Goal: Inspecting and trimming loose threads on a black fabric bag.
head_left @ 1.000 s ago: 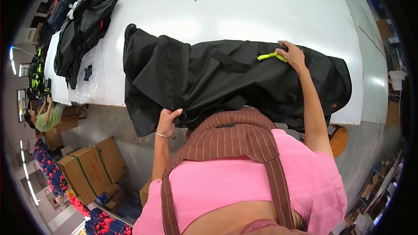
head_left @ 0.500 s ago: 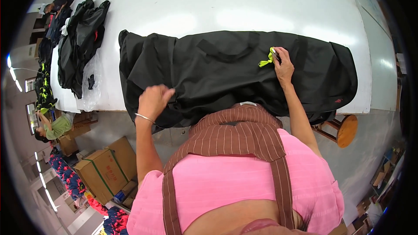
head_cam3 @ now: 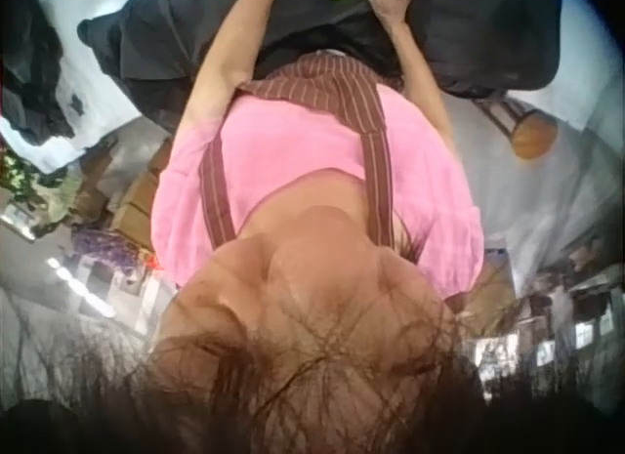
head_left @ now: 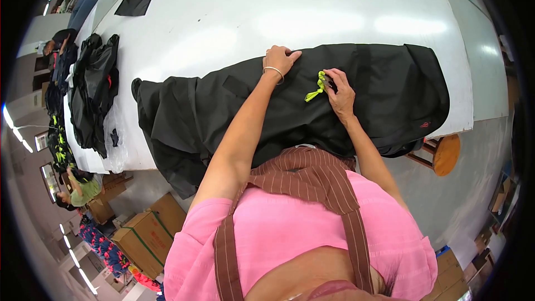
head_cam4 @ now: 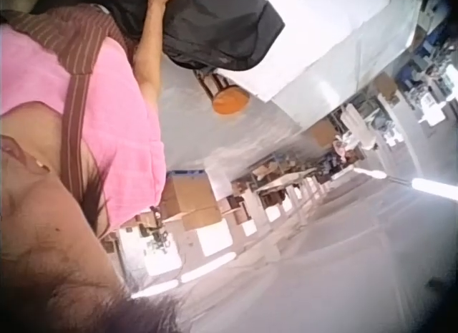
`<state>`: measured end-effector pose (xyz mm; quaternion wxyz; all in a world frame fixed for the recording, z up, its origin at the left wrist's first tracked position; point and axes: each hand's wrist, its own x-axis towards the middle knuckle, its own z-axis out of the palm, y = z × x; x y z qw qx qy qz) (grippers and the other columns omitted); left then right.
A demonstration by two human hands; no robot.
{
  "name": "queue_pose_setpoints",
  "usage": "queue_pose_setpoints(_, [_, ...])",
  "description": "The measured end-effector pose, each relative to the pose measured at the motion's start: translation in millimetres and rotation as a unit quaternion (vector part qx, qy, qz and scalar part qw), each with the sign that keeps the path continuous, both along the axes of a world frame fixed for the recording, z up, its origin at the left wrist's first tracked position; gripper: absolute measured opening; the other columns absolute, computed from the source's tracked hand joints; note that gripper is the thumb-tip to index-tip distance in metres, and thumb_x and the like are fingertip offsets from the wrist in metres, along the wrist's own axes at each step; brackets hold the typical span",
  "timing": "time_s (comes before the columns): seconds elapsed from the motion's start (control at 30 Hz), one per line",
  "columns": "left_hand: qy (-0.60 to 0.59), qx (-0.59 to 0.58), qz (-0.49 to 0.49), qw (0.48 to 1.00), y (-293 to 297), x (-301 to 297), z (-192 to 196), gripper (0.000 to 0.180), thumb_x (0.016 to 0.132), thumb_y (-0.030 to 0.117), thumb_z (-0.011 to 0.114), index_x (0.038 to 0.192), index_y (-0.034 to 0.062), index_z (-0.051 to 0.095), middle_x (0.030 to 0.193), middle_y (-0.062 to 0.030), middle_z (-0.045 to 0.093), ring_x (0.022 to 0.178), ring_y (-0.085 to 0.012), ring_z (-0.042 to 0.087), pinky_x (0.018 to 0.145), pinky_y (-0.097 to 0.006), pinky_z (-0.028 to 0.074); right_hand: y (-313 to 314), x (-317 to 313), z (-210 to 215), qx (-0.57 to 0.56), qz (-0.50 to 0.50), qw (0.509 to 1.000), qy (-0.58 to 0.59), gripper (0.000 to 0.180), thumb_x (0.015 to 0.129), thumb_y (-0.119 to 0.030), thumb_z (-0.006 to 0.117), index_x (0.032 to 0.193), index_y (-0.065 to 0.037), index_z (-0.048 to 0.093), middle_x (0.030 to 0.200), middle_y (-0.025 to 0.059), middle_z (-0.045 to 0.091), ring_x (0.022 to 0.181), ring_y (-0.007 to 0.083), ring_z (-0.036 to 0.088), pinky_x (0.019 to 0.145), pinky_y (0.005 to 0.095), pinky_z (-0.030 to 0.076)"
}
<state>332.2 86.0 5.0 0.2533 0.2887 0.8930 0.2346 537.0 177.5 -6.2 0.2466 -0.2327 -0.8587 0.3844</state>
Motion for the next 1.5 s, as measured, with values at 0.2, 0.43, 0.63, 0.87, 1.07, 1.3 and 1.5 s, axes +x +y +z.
queue_pose_setpoints(0.2, [-0.003, 0.033, 0.121, 0.992, 17, 15, -15, 0.021, 0.076, 0.029, 0.073, 0.08, 0.0083, 0.073, 0.077, -0.0125, 0.069, 0.074, -0.0326, 0.065, 0.072, -0.039, 0.051, 12, 2, 13, -0.108, 0.007, 0.994, -0.021, 0.037, 0.08, -0.003, 0.067, 0.115, -0.011, 0.062, 0.094, 0.0065, 0.058, 0.081, 0.0195, 0.059, 0.072, 0.0259, 0.047])
queue_pose_setpoints(0.43, [0.056, 0.113, 0.224, 0.967, 1, 20, -23, 0.022, 0.076, 0.025, 0.072, 0.075, 0.0037, 0.069, 0.074, -0.0156, 0.067, 0.073, -0.0319, 0.065, 0.068, -0.041, 0.05, 49, -16, 49, -0.295, 0.007, 0.954, 0.059, 0.035, 0.081, -0.003, 0.067, 0.116, -0.008, 0.065, 0.085, -0.0003, 0.06, 0.076, 0.008, 0.052, 0.071, 0.0206, 0.044])
queue_pose_setpoints(0.63, [0.006, 0.143, 0.266, 0.953, -1, 19, -25, 0.024, 0.076, 0.027, 0.072, 0.077, 0.0032, 0.069, 0.072, -0.0139, 0.067, 0.069, -0.0305, 0.065, 0.067, -0.039, 0.05, 40, -69, 42, -0.075, 0.07, 0.991, -0.082, 0.025, 0.081, -0.017, 0.068, 0.106, -0.014, 0.068, 0.085, 0.0049, 0.062, 0.079, 0.0213, 0.061, 0.07, 0.0323, 0.049])
queue_pose_setpoints(0.87, [0.008, 0.158, 0.282, 0.946, 2, 20, -25, 0.027, 0.077, 0.026, 0.073, 0.078, -0.0004, 0.07, 0.067, -0.0117, 0.067, 0.061, -0.0207, 0.063, 0.062, -0.032, 0.049, 21, -91, 16, 0.044, 0.06, 0.986, -0.146, 0.015, 0.081, -0.019, 0.067, 0.095, -0.012, 0.068, 0.085, 0.0059, 0.064, 0.08, 0.0261, 0.063, 0.069, 0.0382, 0.05])
queue_pose_setpoints(1.07, [0.0, 0.155, 0.286, 0.946, 2, 20, -29, 0.026, 0.077, 0.026, 0.073, 0.078, 0.0001, 0.07, 0.067, -0.0109, 0.067, 0.06, -0.0201, 0.063, 0.061, -0.032, 0.049, 15, -98, 6, 0.09, 0.054, 0.986, -0.132, 0.013, 0.08, -0.018, 0.067, 0.091, -0.012, 0.068, 0.084, 0.0049, 0.065, 0.079, 0.0254, 0.063, 0.068, 0.0381, 0.05])
queue_pose_setpoints(1.3, [-0.079, 0.16, 0.278, 0.944, 1, 8, -23, 0.025, 0.077, 0.03, 0.07, 0.077, 0.0053, 0.072, 0.074, -0.0138, 0.069, 0.072, -0.0297, 0.066, 0.067, -0.04, 0.051, 17, -89, 12, 0.017, -0.035, 0.991, -0.13, 0.011, 0.083, -0.021, 0.064, 0.091, -0.013, 0.067, 0.083, 0.0048, 0.065, 0.078, 0.0277, 0.064, 0.066, 0.0404, 0.05])
queue_pose_setpoints(1.5, [-0.092, 0.01, 0.155, 0.984, 9, 0, -20, 0.023, 0.076, 0.03, 0.072, 0.077, 0.0071, 0.074, 0.076, -0.0126, 0.07, 0.074, -0.0285, 0.067, 0.069, -0.038, 0.051, 19, -84, 18, 0.003, -0.046, 0.988, -0.144, 0.015, 0.084, -0.022, 0.064, 0.096, -0.013, 0.066, 0.085, 0.0054, 0.065, 0.079, 0.0297, 0.063, 0.066, 0.0413, 0.049])
